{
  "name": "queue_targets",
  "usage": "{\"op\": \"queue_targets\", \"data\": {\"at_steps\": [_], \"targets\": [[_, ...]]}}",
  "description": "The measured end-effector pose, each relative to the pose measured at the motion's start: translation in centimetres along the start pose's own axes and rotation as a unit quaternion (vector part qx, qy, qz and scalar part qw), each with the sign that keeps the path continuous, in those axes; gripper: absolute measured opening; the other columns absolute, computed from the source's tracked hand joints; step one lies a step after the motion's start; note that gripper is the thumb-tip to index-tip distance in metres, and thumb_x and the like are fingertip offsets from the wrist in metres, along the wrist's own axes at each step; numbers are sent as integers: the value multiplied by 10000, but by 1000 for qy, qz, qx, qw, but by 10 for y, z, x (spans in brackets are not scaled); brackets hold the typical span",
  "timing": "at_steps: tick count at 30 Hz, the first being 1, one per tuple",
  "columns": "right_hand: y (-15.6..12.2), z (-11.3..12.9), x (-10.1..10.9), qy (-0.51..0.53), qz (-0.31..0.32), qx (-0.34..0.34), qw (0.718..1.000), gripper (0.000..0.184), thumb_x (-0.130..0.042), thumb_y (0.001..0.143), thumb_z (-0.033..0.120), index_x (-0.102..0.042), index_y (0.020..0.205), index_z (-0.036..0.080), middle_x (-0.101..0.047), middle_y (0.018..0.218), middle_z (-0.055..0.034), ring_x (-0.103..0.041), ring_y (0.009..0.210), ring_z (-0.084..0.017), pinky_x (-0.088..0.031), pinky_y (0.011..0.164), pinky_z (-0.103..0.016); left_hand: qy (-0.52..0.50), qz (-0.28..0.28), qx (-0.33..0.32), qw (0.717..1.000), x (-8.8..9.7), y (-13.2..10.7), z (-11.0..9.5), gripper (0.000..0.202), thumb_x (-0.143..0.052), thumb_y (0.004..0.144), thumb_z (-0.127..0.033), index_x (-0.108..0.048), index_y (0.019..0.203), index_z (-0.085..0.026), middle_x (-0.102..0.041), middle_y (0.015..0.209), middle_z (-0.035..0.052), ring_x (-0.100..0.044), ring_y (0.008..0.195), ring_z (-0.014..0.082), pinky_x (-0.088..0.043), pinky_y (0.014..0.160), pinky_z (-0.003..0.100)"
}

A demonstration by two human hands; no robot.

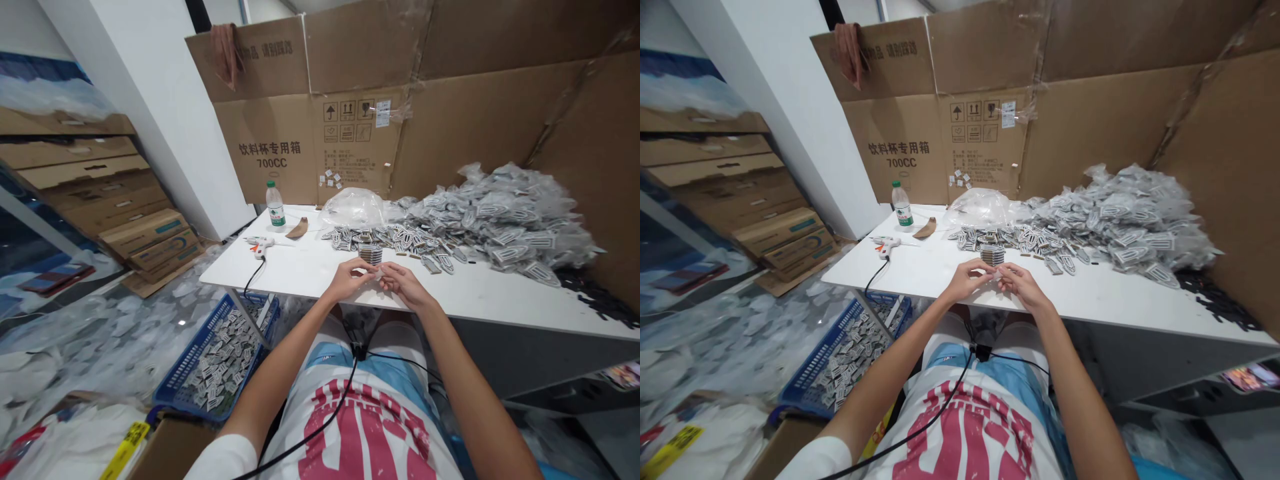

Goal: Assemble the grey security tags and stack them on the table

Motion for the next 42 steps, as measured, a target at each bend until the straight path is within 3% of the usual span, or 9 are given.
{"op": "queue_targets", "data": {"at_steps": [7, 14, 23, 28, 35, 42], "targets": [[0, 2, 1, -2, -3, -1, 1000, 451, -923, 770, 561, -773, 1026, 221, -752, 911, -43, -655, 725, -164, -514, 661, -284, 37, -6, -35, 999, 0, 2, -4, 237, -792, 911, -422, -847, 975, -200, -809, 984, 99, -726, 966, 223, -561, 908, 360], [-1, 1, 2, 13, -7, -7, 1000, 441, -929, 769, 542, -774, 1032, 224, -746, 906, -35, -649, 731, -156, -511, 662, -271, 25, -18, -7, 999, 1, 1, 0, 247, -767, 933, -417, -829, 1002, -188, -802, 1010, 91, -727, 977, 209, -551, 888, 324], [-2, 3, 1, 9, -5, -6, 1000, 428, -923, 769, 540, -766, 1015, 226, -752, 892, -37, -644, 710, -158, -493, 627, -273, -95, -57, 4, 994, 0, 3, 3, 351, -843, 860, -459, -725, 937, -138, -738, 932, 75, -730, 855, 174, -591, 825, 312], [-3, 5, -2, 12, 8, -3, 1000, 397, -907, 799, 529, -764, 1017, 230, -769, 980, -51, -638, 723, -149, -486, 634, -270, -46, -88, 3, 995, 6, 2, -3, 313, -805, 893, -465, -744, 922, -160, -750, 935, 74, -718, 889, 179, -578, 791, 300], [-1, 4, 0, 3, 0, -4, 1000, 415, -907, 789, 544, -772, 1025, 231, -760, 922, -34, -640, 709, -148, -497, 634, -270, -31, -29, -35, 999, 0, 0, -9, 290, -805, 896, -443, -781, 897, -154, -798, 985, 108, -750, 963, 221, -585, 873, 350], [-1, 3, -1, 3, 2, -3, 1000, 421, -926, 779, 537, -776, 1027, 232, -752, 902, -35, -642, 713, -149, -514, 633, -265, 15, -20, -21, 999, 0, 1, -9, 291, -776, 926, -458, -817, 987, -177, -799, 1006, 92, -733, 952, 207, -576, 854, 324]]}}
Point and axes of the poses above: each hand's wrist, its own y-axis towards the middle knuckle, its own x-axis out of the back of the hand, z = x × y, the point moved 5 cm from there along y, towards the middle knuckle
